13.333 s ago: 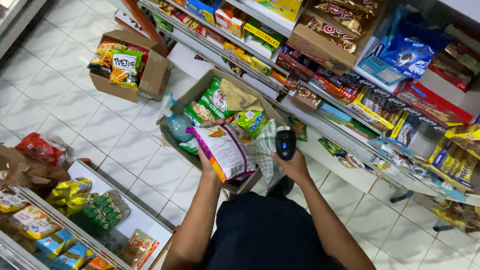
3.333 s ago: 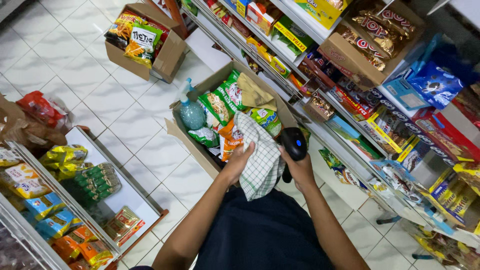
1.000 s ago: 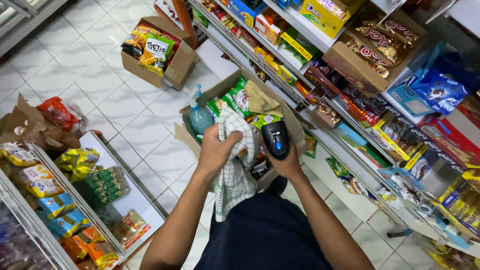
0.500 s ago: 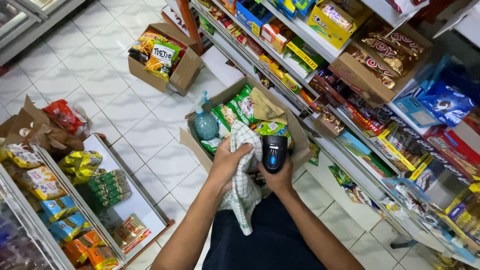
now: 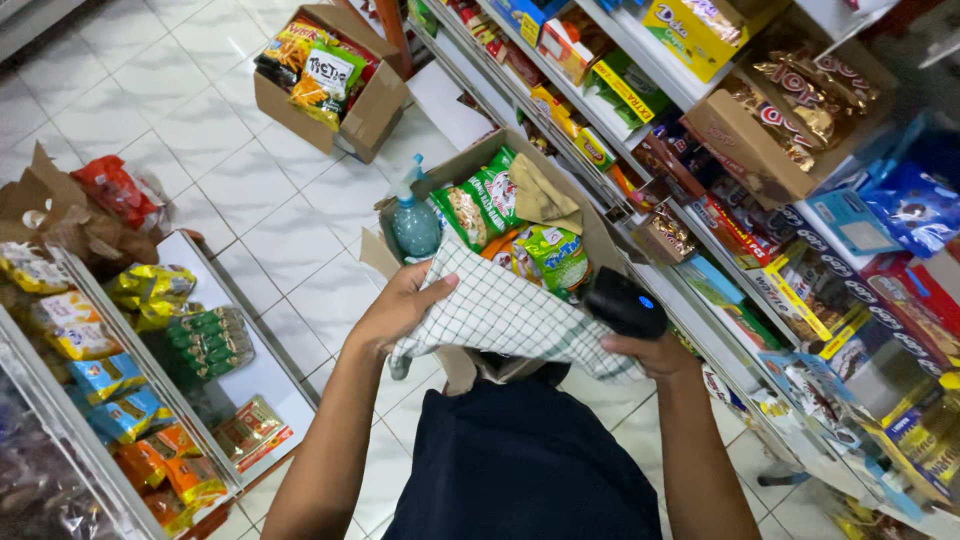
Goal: The person scans barcodes on snack bags and boxes using a handheld scanner, moving items between a cardboard box and the store shelves.
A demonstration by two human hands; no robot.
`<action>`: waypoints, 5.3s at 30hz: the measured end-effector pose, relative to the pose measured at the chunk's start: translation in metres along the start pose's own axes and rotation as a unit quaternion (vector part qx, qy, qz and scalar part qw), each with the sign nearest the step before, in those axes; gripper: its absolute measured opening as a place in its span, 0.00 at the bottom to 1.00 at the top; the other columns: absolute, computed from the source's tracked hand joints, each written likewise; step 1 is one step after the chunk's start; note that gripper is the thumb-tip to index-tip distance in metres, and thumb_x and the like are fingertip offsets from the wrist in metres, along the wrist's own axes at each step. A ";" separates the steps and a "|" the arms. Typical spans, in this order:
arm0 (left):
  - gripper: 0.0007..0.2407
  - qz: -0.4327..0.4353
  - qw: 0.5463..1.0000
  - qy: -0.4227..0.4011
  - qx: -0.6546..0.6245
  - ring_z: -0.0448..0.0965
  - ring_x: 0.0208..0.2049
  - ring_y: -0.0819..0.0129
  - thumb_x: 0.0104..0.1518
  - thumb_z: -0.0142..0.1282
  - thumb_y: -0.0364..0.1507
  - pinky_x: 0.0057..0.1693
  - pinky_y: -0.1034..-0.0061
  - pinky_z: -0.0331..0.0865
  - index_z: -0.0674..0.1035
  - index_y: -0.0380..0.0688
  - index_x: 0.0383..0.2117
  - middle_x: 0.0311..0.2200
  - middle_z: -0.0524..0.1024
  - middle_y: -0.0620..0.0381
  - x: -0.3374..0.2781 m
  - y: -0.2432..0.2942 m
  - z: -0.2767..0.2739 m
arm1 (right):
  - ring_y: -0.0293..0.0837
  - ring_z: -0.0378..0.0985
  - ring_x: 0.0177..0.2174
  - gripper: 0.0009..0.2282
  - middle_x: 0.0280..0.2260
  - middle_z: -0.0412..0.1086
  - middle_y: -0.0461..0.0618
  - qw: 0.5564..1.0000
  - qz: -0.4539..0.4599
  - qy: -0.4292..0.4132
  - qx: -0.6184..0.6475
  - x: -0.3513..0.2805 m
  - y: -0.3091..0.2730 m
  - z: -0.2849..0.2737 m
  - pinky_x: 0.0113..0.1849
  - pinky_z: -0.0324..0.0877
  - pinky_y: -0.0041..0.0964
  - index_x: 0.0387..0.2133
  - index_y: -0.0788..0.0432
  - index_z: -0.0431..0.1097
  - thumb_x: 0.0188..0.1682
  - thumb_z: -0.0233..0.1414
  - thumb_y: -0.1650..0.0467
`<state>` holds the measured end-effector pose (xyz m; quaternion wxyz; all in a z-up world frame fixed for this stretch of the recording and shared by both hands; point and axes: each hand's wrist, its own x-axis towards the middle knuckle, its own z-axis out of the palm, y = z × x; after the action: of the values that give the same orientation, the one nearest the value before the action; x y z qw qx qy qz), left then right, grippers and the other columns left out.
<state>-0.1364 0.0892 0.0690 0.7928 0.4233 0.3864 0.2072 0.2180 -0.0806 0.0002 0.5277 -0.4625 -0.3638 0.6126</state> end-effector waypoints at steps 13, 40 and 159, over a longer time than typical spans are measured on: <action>0.08 0.265 0.859 0.185 0.396 0.79 0.44 0.61 0.52 0.57 0.20 0.53 0.69 0.71 0.83 0.39 0.37 0.39 0.81 0.53 0.072 -0.034 -0.109 | 0.37 0.76 0.35 0.17 0.36 0.77 0.47 0.952 0.087 0.147 -0.254 0.115 0.087 0.049 0.38 0.72 0.36 0.44 0.64 0.76 0.41 0.66 0.72; 0.20 0.034 0.679 -0.069 0.730 0.71 0.57 0.43 0.62 0.54 0.45 0.71 0.39 0.42 0.78 0.41 0.48 0.47 0.76 0.40 0.077 -0.085 -0.033 | 0.35 0.77 0.32 0.12 0.31 0.77 0.45 0.950 0.168 0.109 -0.238 0.040 0.084 0.092 0.35 0.72 0.32 0.38 0.63 0.76 0.44 0.64 0.68; 0.26 0.047 0.990 0.123 0.056 0.78 0.47 0.66 0.53 0.66 0.26 0.52 0.71 0.75 0.66 0.36 0.56 0.47 0.76 0.47 0.078 -0.126 0.086 | 0.46 0.82 0.42 0.15 0.44 0.76 0.55 0.981 -0.020 0.188 0.041 0.009 0.036 0.093 0.47 0.74 0.39 0.51 0.66 0.69 0.49 0.55 0.78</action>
<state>-0.0205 0.0261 -0.0402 0.7038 0.4561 0.4713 0.2728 0.1186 -0.0742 -0.0060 0.6174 -0.5400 -0.2419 0.5183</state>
